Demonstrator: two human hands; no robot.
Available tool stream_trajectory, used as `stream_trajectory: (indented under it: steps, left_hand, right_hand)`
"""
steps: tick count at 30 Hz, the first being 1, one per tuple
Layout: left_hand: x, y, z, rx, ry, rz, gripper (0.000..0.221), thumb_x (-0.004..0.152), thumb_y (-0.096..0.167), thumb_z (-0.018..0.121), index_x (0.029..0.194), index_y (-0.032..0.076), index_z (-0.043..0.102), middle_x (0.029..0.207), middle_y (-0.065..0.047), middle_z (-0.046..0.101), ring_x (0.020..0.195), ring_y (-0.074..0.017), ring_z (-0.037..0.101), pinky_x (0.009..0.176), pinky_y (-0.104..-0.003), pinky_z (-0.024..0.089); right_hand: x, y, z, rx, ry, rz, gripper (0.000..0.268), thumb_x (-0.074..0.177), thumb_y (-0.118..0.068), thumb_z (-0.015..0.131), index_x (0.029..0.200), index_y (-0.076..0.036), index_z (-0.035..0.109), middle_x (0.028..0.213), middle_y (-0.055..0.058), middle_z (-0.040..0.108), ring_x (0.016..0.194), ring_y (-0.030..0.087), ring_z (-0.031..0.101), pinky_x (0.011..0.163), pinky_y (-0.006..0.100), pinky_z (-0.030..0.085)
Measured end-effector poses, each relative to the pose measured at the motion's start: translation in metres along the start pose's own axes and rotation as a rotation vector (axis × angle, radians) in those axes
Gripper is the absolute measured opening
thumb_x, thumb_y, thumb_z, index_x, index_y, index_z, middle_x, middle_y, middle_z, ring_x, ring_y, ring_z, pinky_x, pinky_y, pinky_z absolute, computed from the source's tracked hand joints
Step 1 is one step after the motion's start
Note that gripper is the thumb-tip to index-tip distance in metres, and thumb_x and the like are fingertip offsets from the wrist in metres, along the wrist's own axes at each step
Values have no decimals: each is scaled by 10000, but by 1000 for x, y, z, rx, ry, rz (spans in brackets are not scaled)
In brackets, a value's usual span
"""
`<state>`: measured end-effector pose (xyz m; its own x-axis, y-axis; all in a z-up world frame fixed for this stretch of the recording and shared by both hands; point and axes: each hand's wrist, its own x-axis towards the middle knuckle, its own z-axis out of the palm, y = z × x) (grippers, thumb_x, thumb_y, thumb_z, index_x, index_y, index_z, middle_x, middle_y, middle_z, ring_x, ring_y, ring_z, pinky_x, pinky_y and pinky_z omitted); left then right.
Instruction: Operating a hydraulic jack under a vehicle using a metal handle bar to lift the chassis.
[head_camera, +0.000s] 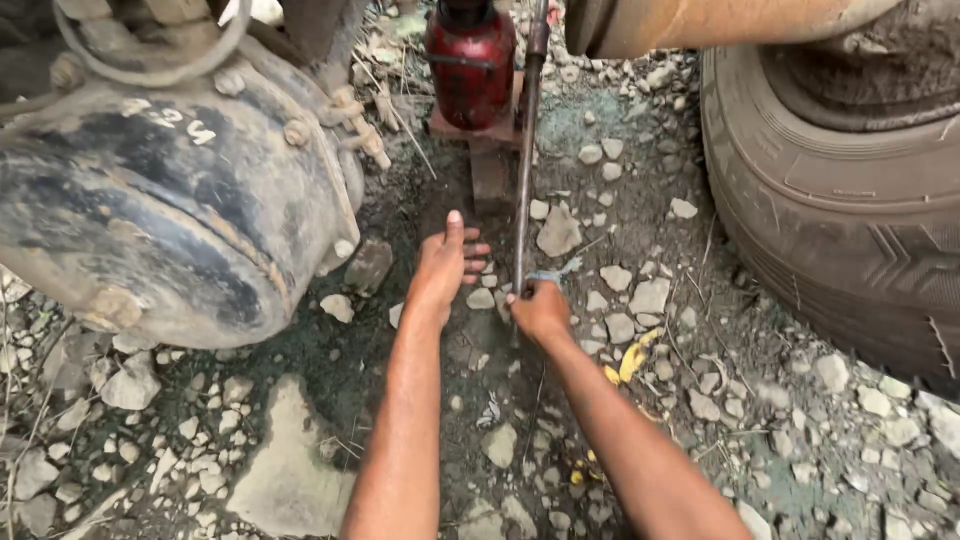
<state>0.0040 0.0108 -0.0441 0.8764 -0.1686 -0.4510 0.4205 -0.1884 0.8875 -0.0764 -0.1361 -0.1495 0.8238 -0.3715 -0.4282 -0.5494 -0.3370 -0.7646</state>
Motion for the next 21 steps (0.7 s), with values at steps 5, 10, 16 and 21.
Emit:
stream_trajectory:
  steps: [5,10,16,21]
  left_hand:
    - [8,-23,7,76,27,8,630,989,570,450,1243,39,677,1002,-54,751,773,-142,679,667,-324,506]
    - [5,-49,-2,128,-58,9,516,992,472,567,1155,3,707,957,-77,761,722,-151,641,610,-346,484]
    - [-66,74,1,-59,-226,95,787,948,670,294,1237,48,679,1048,-154,786,875,-211,767,753,-348,651]
    - [-86,112,8,-183,-324,255,671,963,617,411,1231,45,635,1055,-162,755,894,-244,749,730,-392,625]
  right_hand:
    - [36,24,21,-247,187,-61,393,797,-346,825,1080,-77,781,1034,182,760,977,364,718,876,463,551]
    - [-5,-13,-35,512,-386,39,164,821,-132,770,939,-27,723,840,97,751,719,212,721,670,401,631]
    - [-111,-198,-165,1012,-376,-191,233,920,-208,730,1012,2,693,824,42,725,751,157,688,766,282,587]
    - [-115,-202,-172,908,-417,-146,238,943,-206,690,1032,12,723,869,101,743,730,183,708,694,318,601]
